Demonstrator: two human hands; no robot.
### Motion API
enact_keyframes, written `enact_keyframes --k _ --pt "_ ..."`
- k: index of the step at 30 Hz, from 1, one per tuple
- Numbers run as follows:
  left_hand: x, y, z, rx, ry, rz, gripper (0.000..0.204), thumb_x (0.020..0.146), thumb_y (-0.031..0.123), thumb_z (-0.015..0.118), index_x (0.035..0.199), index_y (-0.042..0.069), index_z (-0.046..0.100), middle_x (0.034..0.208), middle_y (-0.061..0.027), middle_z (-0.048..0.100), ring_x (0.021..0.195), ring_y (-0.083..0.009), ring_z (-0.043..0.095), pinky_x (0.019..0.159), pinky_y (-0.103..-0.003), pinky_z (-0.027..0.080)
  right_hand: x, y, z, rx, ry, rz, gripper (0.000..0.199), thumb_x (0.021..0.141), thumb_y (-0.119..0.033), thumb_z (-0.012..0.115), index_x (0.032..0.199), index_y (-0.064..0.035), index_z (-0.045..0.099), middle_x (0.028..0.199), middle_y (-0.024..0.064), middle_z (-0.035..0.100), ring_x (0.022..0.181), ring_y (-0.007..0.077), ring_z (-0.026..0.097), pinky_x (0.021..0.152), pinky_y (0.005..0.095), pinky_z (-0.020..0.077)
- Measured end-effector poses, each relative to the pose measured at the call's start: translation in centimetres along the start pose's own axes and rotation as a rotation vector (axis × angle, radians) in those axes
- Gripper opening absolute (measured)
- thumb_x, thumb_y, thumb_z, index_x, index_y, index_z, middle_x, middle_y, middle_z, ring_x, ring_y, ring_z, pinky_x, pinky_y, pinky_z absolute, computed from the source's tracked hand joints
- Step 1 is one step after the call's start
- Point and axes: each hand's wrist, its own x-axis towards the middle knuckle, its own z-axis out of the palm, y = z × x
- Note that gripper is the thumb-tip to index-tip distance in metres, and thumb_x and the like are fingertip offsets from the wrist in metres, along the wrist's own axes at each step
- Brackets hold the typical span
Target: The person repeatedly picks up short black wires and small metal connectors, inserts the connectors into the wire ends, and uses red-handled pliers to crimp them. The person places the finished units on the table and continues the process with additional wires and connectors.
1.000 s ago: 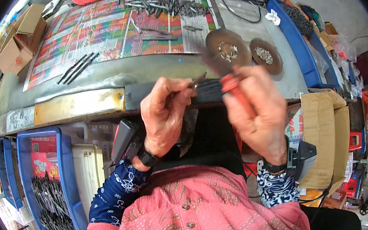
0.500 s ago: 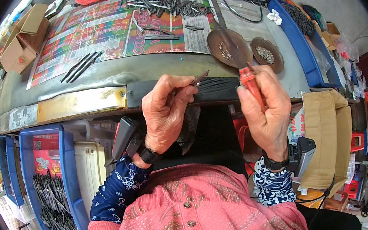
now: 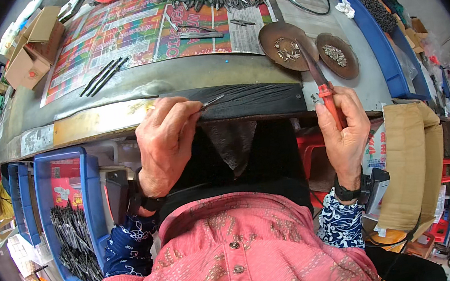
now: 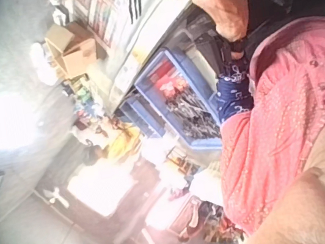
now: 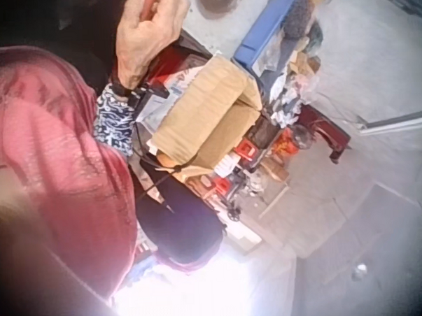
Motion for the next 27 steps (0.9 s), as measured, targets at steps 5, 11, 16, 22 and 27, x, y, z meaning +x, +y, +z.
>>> enact_keyframes --k 5,11,16,22,27 --pt "-0.3 -0.7 -0.8 0.199 -0.092 0.073 0.019 0.074 -0.004 0.066 0.091 0.005 0.064 0.084 -0.0096 0.059 0.077 -0.0304 0.058 0.066 -0.038 0.047 -0.2 1.1 0.0 0.011 0.026 0.020 0.016 0.083 -0.007 0.071 0.088 0.0017 0.059 0.094 0.0105 0.061 0.075 0.0192 0.056 0.063 0.0281 0.0448" --pt "1.3 -0.3 2.1 0.193 -0.181 0.132 0.013 0.072 -0.001 0.059 0.083 0.006 0.057 0.077 -0.0114 0.052 0.076 -0.0320 0.054 0.066 -0.041 0.046 -0.1 2.4 -0.4 0.007 0.054 0.083 0.016 0.083 -0.008 0.071 0.086 0.0020 0.059 0.092 0.0106 0.061 0.073 0.0188 0.055 0.063 0.0282 0.0445" --pt "3.5 0.5 6.8 0.103 -0.206 0.191 0.009 0.074 0.005 0.055 0.082 0.006 0.052 0.077 -0.0122 0.050 0.079 -0.0320 0.053 0.075 -0.042 0.045 0.1 3.4 -0.6 0.008 0.122 0.090 0.015 0.083 -0.007 0.069 0.088 0.0033 0.059 0.092 0.0105 0.062 0.077 0.0171 0.056 0.068 0.0280 0.0450" --pt "3.6 0.8 6.7 0.020 -0.115 0.205 0.011 0.073 -0.001 0.057 0.082 0.005 0.055 0.078 -0.0132 0.051 0.079 -0.0344 0.053 0.071 -0.042 0.046 0.1 6.1 -2.0 -0.279 0.272 0.218 0.019 0.089 -0.013 0.068 0.088 0.0040 0.060 0.080 0.0108 0.058 0.066 0.0201 0.050 0.062 0.0326 0.0424" --pt "2.2 -1.8 3.7 0.089 0.012 0.103 0.009 0.076 -0.001 0.061 0.082 0.004 0.058 0.077 -0.0137 0.056 0.075 -0.0337 0.056 0.068 -0.041 0.045 -0.1 10.3 -3.9 -0.500 0.324 0.310 0.028 0.086 -0.024 0.070 0.087 0.0033 0.063 0.078 0.0156 0.060 0.069 0.0290 0.055 0.066 0.0390 0.0436"
